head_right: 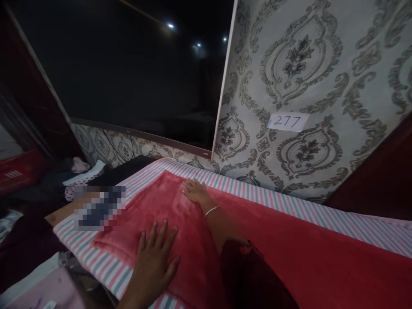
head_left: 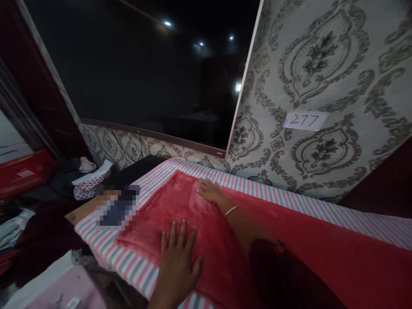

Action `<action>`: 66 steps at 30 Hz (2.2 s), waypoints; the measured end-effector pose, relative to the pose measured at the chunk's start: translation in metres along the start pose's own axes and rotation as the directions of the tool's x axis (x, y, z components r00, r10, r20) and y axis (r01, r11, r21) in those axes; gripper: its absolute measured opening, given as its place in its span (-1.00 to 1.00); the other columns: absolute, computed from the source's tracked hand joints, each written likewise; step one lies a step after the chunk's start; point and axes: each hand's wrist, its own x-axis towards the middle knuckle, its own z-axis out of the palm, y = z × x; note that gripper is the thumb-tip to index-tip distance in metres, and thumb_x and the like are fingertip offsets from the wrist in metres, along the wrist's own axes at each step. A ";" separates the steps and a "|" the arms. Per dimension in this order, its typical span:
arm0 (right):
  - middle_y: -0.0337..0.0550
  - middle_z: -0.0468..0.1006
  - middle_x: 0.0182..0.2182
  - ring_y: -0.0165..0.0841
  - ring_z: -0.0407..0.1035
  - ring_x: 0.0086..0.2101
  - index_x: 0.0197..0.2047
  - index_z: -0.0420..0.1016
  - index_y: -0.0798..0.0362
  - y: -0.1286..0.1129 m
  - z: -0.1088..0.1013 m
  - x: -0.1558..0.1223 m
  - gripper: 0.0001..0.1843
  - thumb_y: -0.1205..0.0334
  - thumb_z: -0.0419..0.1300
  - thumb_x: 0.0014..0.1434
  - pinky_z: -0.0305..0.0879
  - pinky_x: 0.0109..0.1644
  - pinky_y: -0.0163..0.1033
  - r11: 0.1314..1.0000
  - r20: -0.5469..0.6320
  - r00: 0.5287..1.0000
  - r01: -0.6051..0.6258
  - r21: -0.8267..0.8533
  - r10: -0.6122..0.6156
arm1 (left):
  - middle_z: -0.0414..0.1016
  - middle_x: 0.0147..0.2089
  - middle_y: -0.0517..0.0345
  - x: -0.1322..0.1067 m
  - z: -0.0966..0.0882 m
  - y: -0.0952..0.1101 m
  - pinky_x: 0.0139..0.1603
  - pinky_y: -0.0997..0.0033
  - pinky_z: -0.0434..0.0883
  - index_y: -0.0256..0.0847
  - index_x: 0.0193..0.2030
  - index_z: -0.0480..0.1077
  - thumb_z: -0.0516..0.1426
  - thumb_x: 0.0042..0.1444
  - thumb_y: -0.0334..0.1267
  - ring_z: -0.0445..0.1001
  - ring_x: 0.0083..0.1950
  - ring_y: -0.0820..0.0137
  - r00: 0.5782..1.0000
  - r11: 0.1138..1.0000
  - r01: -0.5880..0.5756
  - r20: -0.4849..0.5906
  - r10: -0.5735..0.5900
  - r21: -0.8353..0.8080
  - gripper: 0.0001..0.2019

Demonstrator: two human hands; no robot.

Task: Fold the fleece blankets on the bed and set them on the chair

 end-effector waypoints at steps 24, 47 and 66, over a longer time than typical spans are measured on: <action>-0.29 -0.25 0.51 -0.12 -0.43 0.46 0.52 -0.12 -0.23 -0.068 0.018 0.058 -0.27 -0.27 -0.20 0.39 -0.44 0.45 0.25 0.974 0.010 0.975 0.223 -0.044 -0.222 | 0.09 0.50 -0.16 -0.008 -0.015 -0.047 0.35 -0.43 -0.04 0.03 0.36 0.33 0.15 0.16 -0.06 -0.08 0.50 -0.29 0.970 0.969 0.228 -0.112 -0.217 0.098 -0.41; -0.17 -0.16 0.50 -0.15 -0.34 0.46 0.50 -0.02 -0.18 0.059 -0.009 -0.121 -0.35 -0.17 -0.18 0.44 -0.33 0.46 0.20 0.993 -0.033 0.994 0.101 -0.062 -0.104 | 0.08 0.50 -0.17 0.009 -0.038 -0.043 0.39 -0.40 -0.08 -0.09 0.35 0.34 0.13 0.20 -0.03 -0.10 0.51 -0.29 0.949 0.945 0.312 0.012 -0.314 0.102 -0.42; -0.26 -0.18 0.50 -0.06 -0.33 0.45 0.51 -0.08 -0.24 0.111 -0.006 -0.127 -0.34 -0.21 -0.20 0.43 -0.31 0.44 0.29 0.999 -0.056 0.998 -0.019 -0.048 0.016 | 0.08 0.52 0.15 -0.026 -0.007 0.095 0.40 -0.38 -0.05 0.25 0.45 0.09 0.20 0.17 0.05 -0.02 0.50 -0.15 0.850 0.839 -0.525 -0.038 0.526 -0.143 -0.29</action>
